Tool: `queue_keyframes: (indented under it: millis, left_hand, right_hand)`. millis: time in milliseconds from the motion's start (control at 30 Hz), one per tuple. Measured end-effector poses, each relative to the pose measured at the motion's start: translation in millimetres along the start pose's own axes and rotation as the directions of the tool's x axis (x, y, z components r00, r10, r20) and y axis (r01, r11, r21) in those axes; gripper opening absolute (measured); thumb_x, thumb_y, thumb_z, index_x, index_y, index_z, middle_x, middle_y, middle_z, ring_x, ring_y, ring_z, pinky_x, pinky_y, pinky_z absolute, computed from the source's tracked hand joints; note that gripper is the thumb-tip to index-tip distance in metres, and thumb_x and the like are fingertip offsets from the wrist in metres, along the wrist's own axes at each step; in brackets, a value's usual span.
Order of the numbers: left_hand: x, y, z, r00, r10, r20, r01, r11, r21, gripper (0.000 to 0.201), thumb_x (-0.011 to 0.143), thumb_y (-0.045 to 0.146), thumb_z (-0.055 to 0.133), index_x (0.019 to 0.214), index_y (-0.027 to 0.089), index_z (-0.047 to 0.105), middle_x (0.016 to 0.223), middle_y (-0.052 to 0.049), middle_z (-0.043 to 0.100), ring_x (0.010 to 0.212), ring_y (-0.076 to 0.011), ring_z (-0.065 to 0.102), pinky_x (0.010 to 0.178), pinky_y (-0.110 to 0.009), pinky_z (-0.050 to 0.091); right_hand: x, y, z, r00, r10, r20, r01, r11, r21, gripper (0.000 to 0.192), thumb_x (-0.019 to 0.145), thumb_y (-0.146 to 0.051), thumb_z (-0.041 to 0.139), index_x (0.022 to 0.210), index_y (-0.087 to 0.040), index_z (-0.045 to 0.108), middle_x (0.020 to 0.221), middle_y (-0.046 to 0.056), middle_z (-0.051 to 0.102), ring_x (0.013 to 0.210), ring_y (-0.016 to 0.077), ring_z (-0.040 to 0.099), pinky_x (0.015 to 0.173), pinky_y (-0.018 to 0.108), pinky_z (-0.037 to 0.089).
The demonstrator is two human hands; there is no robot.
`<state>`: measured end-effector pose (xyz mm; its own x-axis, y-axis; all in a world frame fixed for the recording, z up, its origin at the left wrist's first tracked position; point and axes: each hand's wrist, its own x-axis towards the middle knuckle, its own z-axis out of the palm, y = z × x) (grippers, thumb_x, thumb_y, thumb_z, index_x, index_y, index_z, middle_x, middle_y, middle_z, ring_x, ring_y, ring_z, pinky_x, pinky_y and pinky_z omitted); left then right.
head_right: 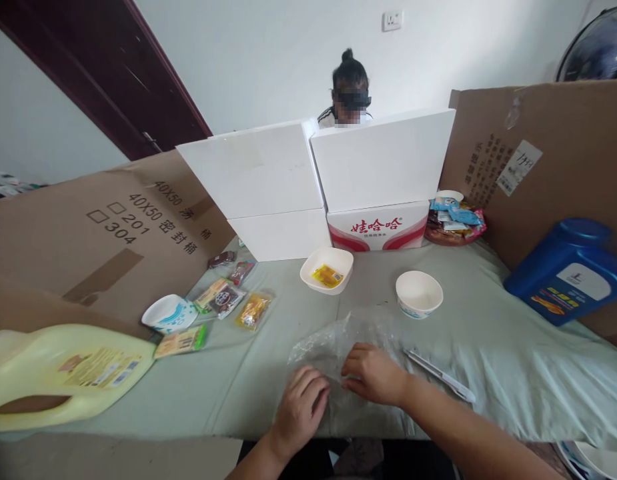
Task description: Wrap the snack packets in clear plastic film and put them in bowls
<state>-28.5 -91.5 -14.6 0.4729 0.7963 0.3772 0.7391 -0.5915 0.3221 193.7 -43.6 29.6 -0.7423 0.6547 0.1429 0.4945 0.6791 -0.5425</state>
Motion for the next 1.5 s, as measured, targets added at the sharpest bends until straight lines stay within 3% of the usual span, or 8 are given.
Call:
queue_keyframes:
  millis: [133,300,400,533,867,1000,1167,1500]
  left_hand:
    - [28.4,-9.3,-3.9,0.964,0.175,0.202,-0.161,0.983,-0.086,0.024,0.085,0.024,0.059,0.109,0.024,0.064,0.119,-0.007,0.061,0.117,-0.0264,0.053,0.099,-0.046,0.046]
    - [35.9,-48.1,-12.3,0.940,-0.331,-0.087,0.342,0.901,0.268,0.058,0.085,0.040,0.060,0.136,0.017,0.048,0.151,-0.018,0.028,0.140,-0.0498,0.010,0.099,-0.073,0.029]
    - [25.5,-48.0,-15.1,0.942,-0.275,-0.193,0.320,0.909,0.266,0.043,0.089,0.031,0.052,0.127,0.011,0.054,0.142,-0.020,0.040,0.137,-0.0422,0.026,0.103,-0.061,0.036]
    - [20.6,-24.5,-2.9,0.999,-0.021,0.042,0.014,0.988,0.157,0.038,0.090,0.022,0.049,0.127,0.019,0.056,0.131,-0.011,0.055,0.128,-0.0277,0.045,0.106,-0.046,0.040]
    - [14.6,-77.3,-21.7,0.939,-0.338,0.056,0.307,0.903,0.300,0.058,0.086,0.045,0.055,0.139,0.022,0.046,0.150,-0.015,0.036,0.140,-0.0418,0.022,0.106,-0.067,0.024]
    - [-17.4,-56.5,-40.8,0.998,-0.055,0.011,0.053,0.991,0.119,0.033,0.089,0.032,0.052,0.118,0.021,0.061,0.122,-0.012,0.060,0.126,-0.0302,0.047,0.103,-0.049,0.042]
    - [-54.6,-22.9,-54.4,0.922,0.303,0.243,-0.297,0.953,-0.063,0.046,0.078,0.036,0.067,0.120,0.022,0.057,0.125,-0.011,0.060,0.124,-0.0312,0.050,0.100,-0.047,0.048]
    - [-41.3,-24.8,-80.2,0.941,-0.197,0.277,0.305,0.849,-0.431,0.017,0.094,0.027,0.042,0.084,0.022,0.054,0.075,-0.001,0.066,0.069,-0.0144,0.065,0.065,-0.024,0.052]
  right_hand:
    - [-23.3,6.5,25.9,0.995,0.086,-0.057,-0.094,0.983,-0.155,0.023,0.087,-0.023,0.057,0.108,-0.023,0.065,0.112,0.006,0.064,0.109,0.0223,0.053,0.095,0.039,0.041]
    - [-37.8,-0.4,28.9,0.999,0.037,0.010,-0.035,0.988,-0.152,0.046,0.082,-0.036,0.063,0.126,-0.022,0.056,0.133,0.010,0.054,0.125,0.0275,0.044,0.105,0.047,0.032]
    - [-34.3,-7.7,25.7,0.999,0.014,0.029,-0.011,0.993,-0.118,0.043,0.081,-0.037,0.064,0.121,-0.022,0.058,0.125,0.009,0.060,0.117,0.0245,0.050,0.102,0.044,0.036]
    - [-8.3,-0.6,29.5,0.996,0.067,-0.052,-0.075,0.983,-0.167,0.047,0.085,-0.035,0.059,0.130,-0.021,0.054,0.135,0.010,0.054,0.128,0.0262,0.043,0.107,0.045,0.033]
    - [-19.8,32.8,44.4,0.881,0.390,-0.267,-0.463,0.826,-0.321,0.088,0.076,-0.065,0.060,0.142,-0.011,0.041,0.150,0.020,0.032,0.141,0.0414,0.016,0.110,0.061,0.023]
    - [-55.5,17.4,25.8,0.972,0.203,-0.122,-0.226,0.947,-0.226,0.073,0.084,-0.058,0.056,0.142,-0.017,0.042,0.148,0.016,0.038,0.140,0.0336,0.026,0.111,0.054,0.030]
    - [-107.4,1.7,9.8,0.991,0.093,0.095,-0.085,0.993,-0.079,0.069,0.081,-0.045,0.065,0.142,-0.027,0.040,0.148,0.009,0.041,0.138,0.0300,0.032,0.112,0.052,0.032]
    - [-114.4,-30.2,-1.1,0.953,0.304,0.003,-0.297,0.928,0.226,0.025,0.096,-0.029,0.038,0.098,-0.029,0.063,0.088,0.003,0.068,0.077,0.0172,0.065,0.069,0.029,0.052]
